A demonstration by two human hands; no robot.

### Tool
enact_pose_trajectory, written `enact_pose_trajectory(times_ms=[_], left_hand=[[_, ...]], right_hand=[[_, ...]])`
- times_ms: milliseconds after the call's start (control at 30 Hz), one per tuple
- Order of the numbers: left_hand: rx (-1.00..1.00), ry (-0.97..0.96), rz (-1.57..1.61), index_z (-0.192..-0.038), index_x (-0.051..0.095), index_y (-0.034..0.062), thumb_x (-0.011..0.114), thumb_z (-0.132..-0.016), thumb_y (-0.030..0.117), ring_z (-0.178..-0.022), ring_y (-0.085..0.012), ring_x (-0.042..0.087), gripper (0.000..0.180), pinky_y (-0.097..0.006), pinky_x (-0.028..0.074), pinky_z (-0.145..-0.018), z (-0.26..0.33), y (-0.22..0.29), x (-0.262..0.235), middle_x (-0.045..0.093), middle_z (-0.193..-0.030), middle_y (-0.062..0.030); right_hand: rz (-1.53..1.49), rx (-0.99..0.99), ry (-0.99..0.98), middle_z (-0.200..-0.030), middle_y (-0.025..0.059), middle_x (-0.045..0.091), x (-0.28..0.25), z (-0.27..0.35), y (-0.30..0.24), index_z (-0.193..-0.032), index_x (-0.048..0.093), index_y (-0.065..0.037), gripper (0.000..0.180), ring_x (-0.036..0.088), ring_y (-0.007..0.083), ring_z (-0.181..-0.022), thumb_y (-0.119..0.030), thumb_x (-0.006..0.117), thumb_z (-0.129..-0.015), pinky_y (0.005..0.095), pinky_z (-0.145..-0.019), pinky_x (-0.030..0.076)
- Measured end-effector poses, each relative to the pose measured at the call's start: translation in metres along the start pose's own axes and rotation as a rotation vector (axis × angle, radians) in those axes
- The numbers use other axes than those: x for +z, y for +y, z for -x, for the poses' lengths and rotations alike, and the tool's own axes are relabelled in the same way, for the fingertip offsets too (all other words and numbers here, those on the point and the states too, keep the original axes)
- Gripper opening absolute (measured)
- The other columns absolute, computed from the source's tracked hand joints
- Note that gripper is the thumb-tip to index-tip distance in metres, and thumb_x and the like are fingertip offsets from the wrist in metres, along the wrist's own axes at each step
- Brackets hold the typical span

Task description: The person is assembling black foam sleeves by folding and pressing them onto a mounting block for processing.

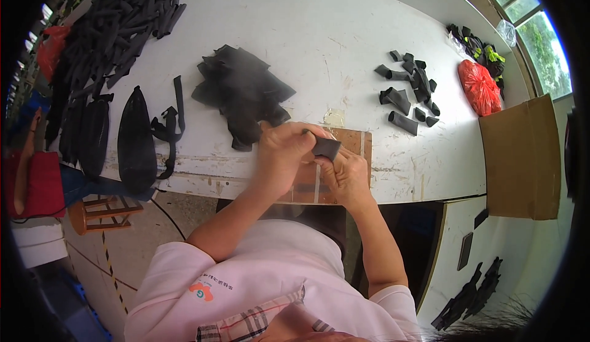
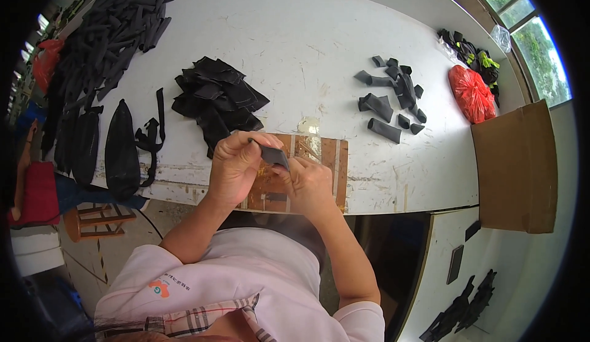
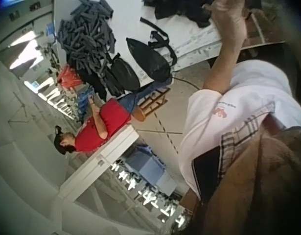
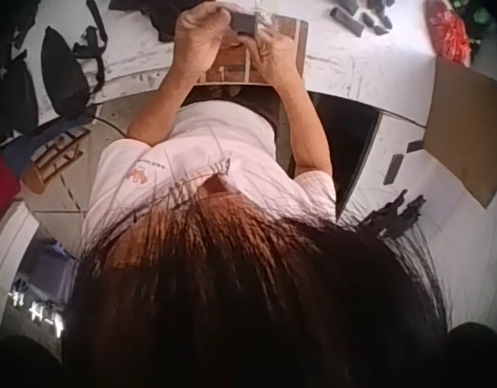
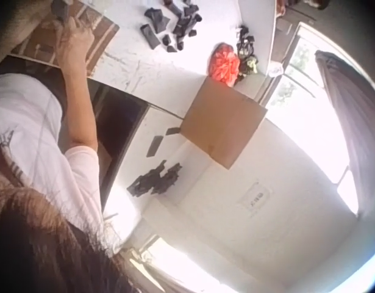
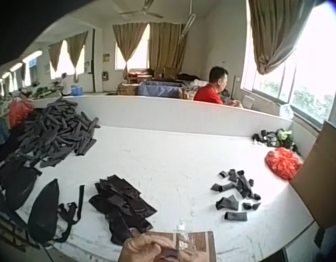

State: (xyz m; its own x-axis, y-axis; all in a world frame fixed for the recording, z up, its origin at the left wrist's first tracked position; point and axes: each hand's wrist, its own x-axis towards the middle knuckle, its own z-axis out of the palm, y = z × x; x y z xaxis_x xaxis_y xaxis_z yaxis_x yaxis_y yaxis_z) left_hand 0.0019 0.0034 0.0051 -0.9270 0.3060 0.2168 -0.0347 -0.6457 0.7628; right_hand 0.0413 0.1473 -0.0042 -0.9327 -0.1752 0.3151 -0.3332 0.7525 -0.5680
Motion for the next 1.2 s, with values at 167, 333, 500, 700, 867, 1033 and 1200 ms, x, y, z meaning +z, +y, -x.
enact_pose_trajectory(times_ms=[167, 333, 500, 700, 867, 1033, 1200], left_hand=[[0.163, 0.355, -0.626, -0.096, 0.056, -0.0023, 0.054, -0.084, 0.009, -0.084, -0.0137, 0.053, 0.017, -0.025, 0.043, -0.074, 0.001, -0.004, -0.033, 0.059, -0.090, -0.0102], [-0.058, 0.908, -1.464, -0.100, 0.056, 0.0000, 0.065, -0.072, 0.024, -0.084, -0.0286, 0.055, 0.038, -0.041, 0.044, -0.071, 0.007, -0.045, -0.162, 0.058, -0.096, -0.0136], [-0.229, 0.774, -1.385, -0.086, 0.062, 0.0005, 0.066, -0.069, 0.017, -0.073, -0.0268, 0.059, 0.024, -0.036, 0.045, -0.067, -0.003, -0.037, -0.170, 0.061, -0.076, -0.0139], [0.187, 0.539, -1.135, -0.079, 0.060, -0.0026, 0.063, -0.073, 0.004, -0.062, -0.0141, 0.055, 0.010, -0.023, 0.043, -0.061, 0.015, 0.003, -0.120, 0.059, -0.073, -0.0082], [0.106, 0.333, -0.769, -0.085, 0.060, -0.0019, 0.060, -0.074, -0.005, -0.072, -0.0077, 0.053, 0.011, -0.020, 0.043, -0.062, 0.031, 0.019, -0.112, 0.056, -0.088, -0.0012], [-0.021, 0.379, -0.629, -0.087, 0.060, -0.0015, 0.058, -0.075, -0.003, -0.075, -0.0087, 0.054, 0.012, -0.021, 0.045, -0.065, 0.038, 0.018, -0.113, 0.056, -0.090, -0.0027], [-0.023, 0.309, -0.676, -0.103, 0.056, -0.0017, 0.056, -0.082, 0.009, -0.071, -0.0075, 0.054, 0.023, -0.019, 0.042, -0.064, 0.024, 0.043, -0.111, 0.059, -0.090, -0.0046]], right_hand=[[0.047, -0.055, -0.130, -0.054, 0.0054, 0.051, -0.025, -0.012, -0.002, -0.072, 0.057, -0.005, 0.019, 0.052, 0.0219, -0.049, -0.022, 0.057, -0.081, 0.0341, -0.045, 0.039], [-0.973, 0.158, 0.143, -0.056, 0.0048, 0.053, -0.062, -0.043, 0.018, -0.072, 0.057, 0.002, 0.050, 0.044, 0.0090, -0.049, -0.042, 0.043, -0.089, 0.0236, -0.043, 0.034], [-0.468, 0.631, 0.266, -0.055, 0.0050, 0.051, -0.012, 0.014, 0.003, -0.074, 0.056, 0.004, 0.054, 0.044, 0.0092, -0.050, -0.046, 0.043, -0.088, 0.0230, -0.046, 0.034], [-0.341, 0.307, -0.031, -0.070, 0.0138, 0.056, 0.039, 0.017, -0.049, -0.085, 0.056, 0.002, 0.020, 0.056, 0.0278, -0.066, -0.017, 0.059, -0.079, 0.0359, -0.060, 0.045], [-0.449, 0.221, 0.290, -0.072, 0.0092, 0.055, 0.083, -0.034, -0.043, -0.092, 0.056, -0.003, 0.023, 0.055, 0.0236, -0.069, -0.013, 0.066, -0.073, 0.0326, -0.061, 0.045], [-0.827, 0.395, 0.130, -0.070, 0.0069, 0.056, 0.100, -0.040, -0.029, -0.081, 0.059, -0.001, 0.017, 0.055, 0.0191, -0.067, -0.006, 0.068, -0.068, 0.0289, -0.061, 0.045], [-0.433, 0.082, 0.094, -0.076, 0.0100, 0.061, 0.081, -0.048, -0.032, -0.078, 0.060, 0.001, 0.011, 0.057, 0.0236, -0.069, -0.002, 0.065, -0.068, 0.0300, -0.061, 0.046]])
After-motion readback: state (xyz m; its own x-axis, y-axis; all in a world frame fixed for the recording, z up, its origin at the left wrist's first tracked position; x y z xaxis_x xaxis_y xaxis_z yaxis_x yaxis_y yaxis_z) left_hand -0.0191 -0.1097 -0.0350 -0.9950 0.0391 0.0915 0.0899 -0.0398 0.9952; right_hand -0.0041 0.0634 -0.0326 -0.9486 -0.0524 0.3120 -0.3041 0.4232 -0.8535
